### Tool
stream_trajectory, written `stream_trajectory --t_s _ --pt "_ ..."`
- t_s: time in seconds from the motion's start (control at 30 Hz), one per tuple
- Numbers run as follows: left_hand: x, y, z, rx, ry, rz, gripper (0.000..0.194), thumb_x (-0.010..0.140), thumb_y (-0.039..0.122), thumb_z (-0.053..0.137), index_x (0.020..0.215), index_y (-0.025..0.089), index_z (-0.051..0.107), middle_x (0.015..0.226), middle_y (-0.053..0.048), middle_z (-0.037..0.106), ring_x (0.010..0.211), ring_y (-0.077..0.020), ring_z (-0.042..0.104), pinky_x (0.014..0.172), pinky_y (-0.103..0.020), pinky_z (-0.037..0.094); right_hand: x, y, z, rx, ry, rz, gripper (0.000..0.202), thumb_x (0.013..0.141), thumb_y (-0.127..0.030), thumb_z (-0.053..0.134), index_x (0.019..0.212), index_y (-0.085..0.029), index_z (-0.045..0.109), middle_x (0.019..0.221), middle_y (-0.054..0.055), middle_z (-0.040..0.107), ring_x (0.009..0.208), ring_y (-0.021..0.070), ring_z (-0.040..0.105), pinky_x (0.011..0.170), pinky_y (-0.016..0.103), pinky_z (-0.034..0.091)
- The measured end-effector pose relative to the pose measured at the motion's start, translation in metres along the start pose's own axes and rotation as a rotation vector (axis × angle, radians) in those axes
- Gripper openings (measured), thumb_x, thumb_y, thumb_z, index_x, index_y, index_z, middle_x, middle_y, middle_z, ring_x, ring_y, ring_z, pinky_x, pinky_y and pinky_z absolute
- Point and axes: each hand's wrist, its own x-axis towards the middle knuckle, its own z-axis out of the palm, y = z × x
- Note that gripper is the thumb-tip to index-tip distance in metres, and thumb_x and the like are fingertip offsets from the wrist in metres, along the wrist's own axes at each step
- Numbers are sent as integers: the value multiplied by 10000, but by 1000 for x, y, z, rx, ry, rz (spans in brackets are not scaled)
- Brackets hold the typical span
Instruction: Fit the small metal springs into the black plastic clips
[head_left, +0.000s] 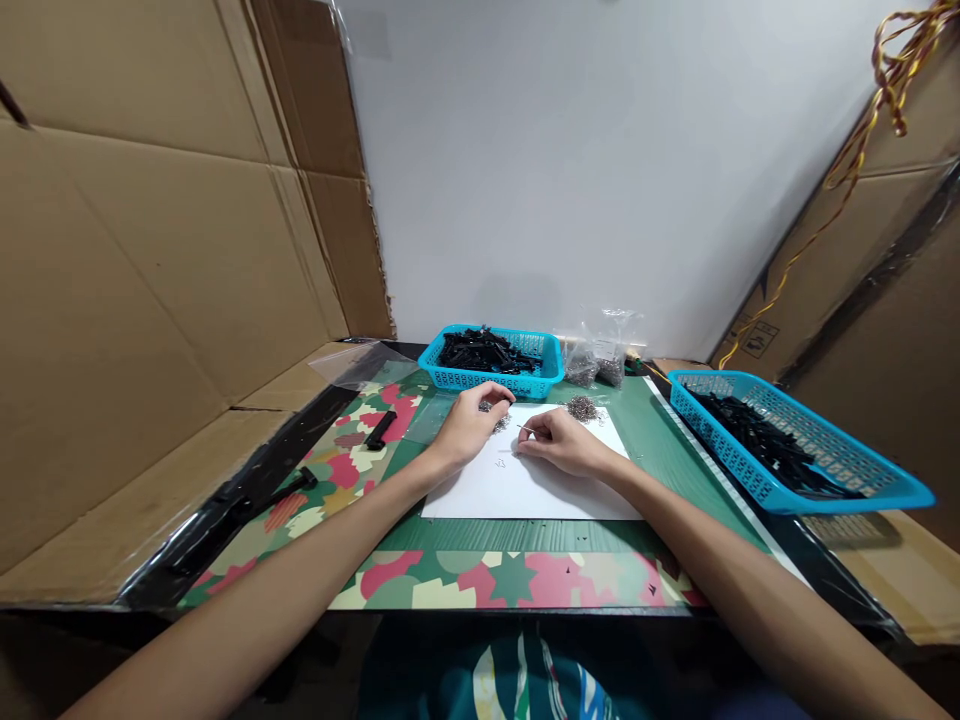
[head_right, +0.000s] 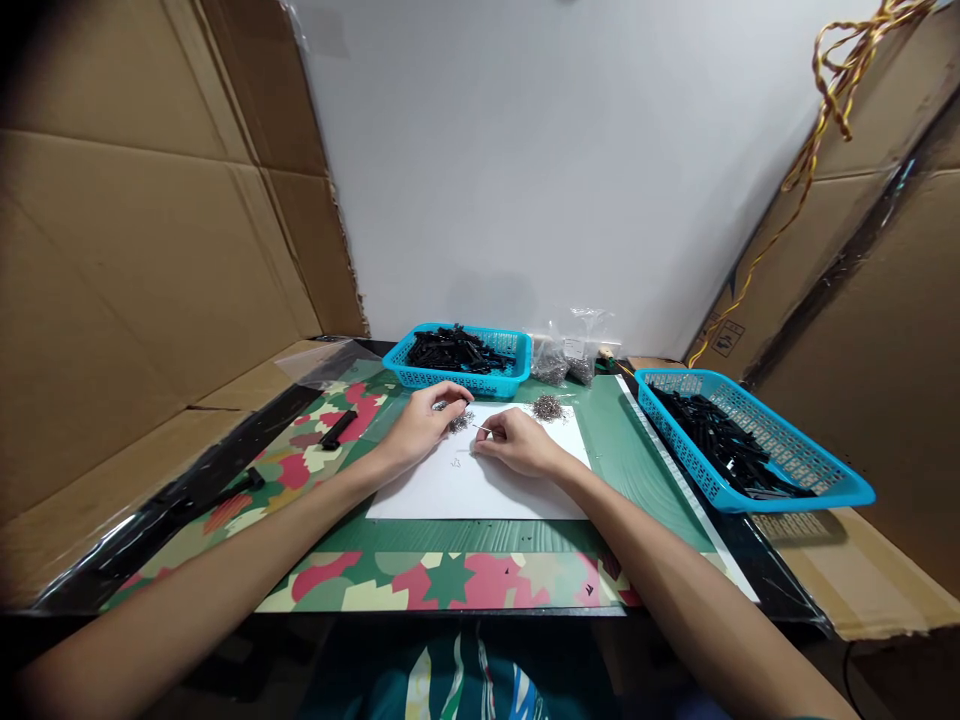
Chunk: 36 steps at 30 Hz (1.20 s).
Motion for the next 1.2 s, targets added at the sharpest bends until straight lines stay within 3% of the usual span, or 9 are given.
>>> stream_trajectory --t_s 0.33,0.5,0.7,0.8,1.0,1.2 --pt "-2 4 -1 7 -18 5 222 860 367 625 947 181 709 898 -52 715 732 -173 613 614 -281 470 0 2 -4 -31 -57 -13 150 892 -255 682 882 -145 784 602 -58 450 602 113 368 598 278 244" --pt "-2 2 0 30 -34 25 226 871 371 624 952 183 718 932 -65 733 759 -186 630 654 -301 491 -1 -1 -4 -128 -52 -52 169 935 -263 665 836 -156 751 613 -53 458 611 116 377 614 286 240" --pt "-2 -1 0 52 -57 49 214 886 355 621 966 184 723 957 -62 742 810 -196 646 695 -306 487 -2 0 -2 -212 -43 -18 128 960 -255 643 866 -178 685 720 -23 576 666 129 457 644 282 265" --pt "-2 0 0 69 -63 57 203 894 334 611 968 184 726 954 -57 742 865 -207 653 744 -314 479 -2 2 -3 -167 -35 -28 169 972 -273 605 833 -178 623 715 -30 524 668 128 423 643 281 262" --pt "-5 6 -4 144 -133 33 235 886 347 639 984 176 768 870 -36 712 799 -198 603 714 -310 425 -2 7 -10 130 -10 -45 312 996 -456 583 897 -161 611 737 -34 455 673 127 360 619 272 266" --pt "-8 10 -3 199 -189 28 304 856 410 703 987 153 796 632 40 497 597 -143 426 574 -283 297 -2 12 -15 314 6 44 495 907 -670 679 902 -181 602 692 -49 415 628 119 320 580 262 234"
